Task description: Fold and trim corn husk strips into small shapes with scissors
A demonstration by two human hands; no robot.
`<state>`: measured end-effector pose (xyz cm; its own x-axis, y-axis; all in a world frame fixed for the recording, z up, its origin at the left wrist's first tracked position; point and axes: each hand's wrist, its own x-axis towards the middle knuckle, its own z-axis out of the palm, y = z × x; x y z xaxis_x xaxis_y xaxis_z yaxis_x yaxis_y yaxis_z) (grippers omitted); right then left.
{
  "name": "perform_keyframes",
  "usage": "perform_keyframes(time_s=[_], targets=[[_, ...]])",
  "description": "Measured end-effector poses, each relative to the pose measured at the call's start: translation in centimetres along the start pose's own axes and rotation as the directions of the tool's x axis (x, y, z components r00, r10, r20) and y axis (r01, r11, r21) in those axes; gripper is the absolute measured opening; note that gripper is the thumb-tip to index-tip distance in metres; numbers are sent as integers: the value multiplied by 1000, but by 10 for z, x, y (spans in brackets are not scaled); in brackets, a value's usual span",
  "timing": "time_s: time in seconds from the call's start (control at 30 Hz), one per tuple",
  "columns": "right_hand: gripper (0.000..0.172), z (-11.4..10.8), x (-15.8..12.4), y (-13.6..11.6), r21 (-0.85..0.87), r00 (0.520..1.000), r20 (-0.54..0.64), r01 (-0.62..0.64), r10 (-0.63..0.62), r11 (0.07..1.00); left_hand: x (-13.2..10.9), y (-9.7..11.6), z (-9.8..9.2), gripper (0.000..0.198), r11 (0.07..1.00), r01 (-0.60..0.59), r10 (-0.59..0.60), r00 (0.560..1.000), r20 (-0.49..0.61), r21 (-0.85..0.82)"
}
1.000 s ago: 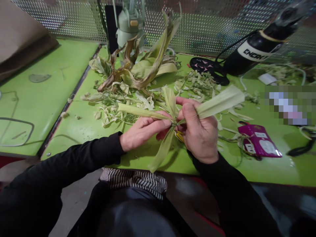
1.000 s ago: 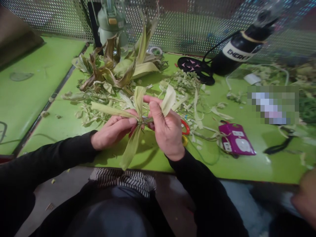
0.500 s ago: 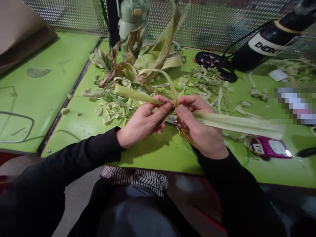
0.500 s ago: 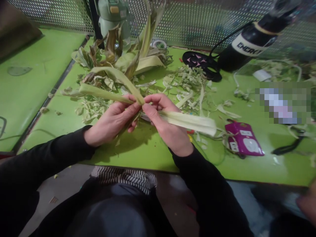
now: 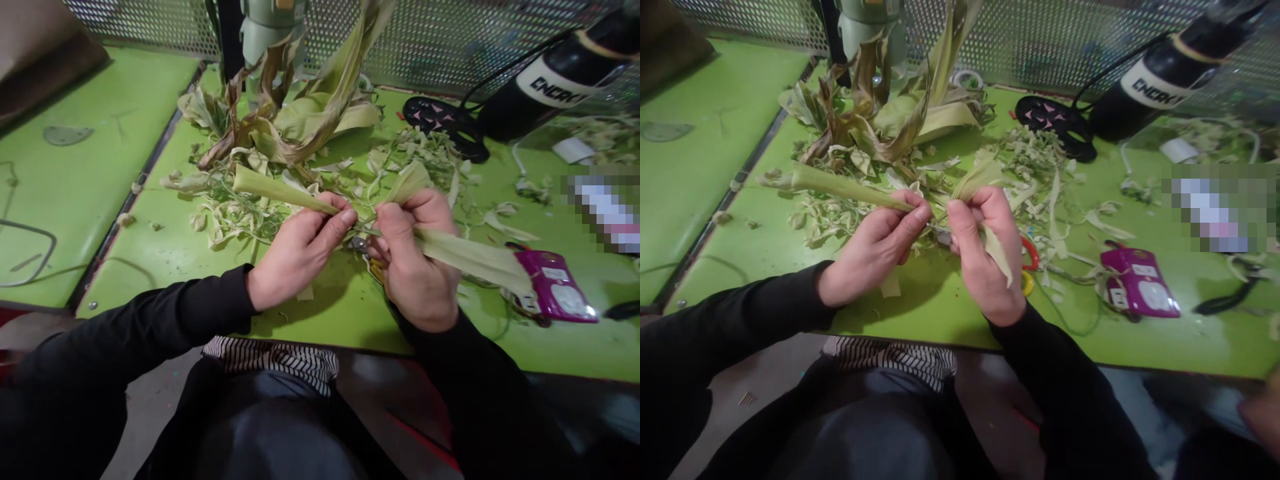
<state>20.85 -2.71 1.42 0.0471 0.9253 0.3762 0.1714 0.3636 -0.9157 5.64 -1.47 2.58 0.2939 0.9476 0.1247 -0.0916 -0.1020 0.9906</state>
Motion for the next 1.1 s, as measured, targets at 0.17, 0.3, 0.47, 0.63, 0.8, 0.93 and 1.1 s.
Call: perform_keyframes(time_s=[0.17,0.3,0.47,0.63,0.8,0.93,1.1], targets=[[14,0,-2,4,-57,999,12,38,-37,998,0,0,2,21,998,33,-34,999,-12,-50],[12,1,-3,5,-64,1000,-10,6,-6,998,3,0,2,18,975,163,-158,987,41,-153],[14,5,-2,2,-28,998,-42,-45,44,999,5,7,3,17,927,275,-268,961,65,-253],[16,7,-1,1,17,997,-52,-59,60,998,4,13,1,17,891,355,-343,935,93,-283],[20,-2,6,0,39,986,33,-164,162,986,4,8,-6,17,874,398,-333,908,252,-280],[26,-10,14,-4,1,968,101,-232,230,973,6,1,-12,17,815,443,-305,876,374,-373],[23,-11,17,1,36,964,104,-248,244,968,10,-4,-13,5,729,517,-373,850,372,-448]])
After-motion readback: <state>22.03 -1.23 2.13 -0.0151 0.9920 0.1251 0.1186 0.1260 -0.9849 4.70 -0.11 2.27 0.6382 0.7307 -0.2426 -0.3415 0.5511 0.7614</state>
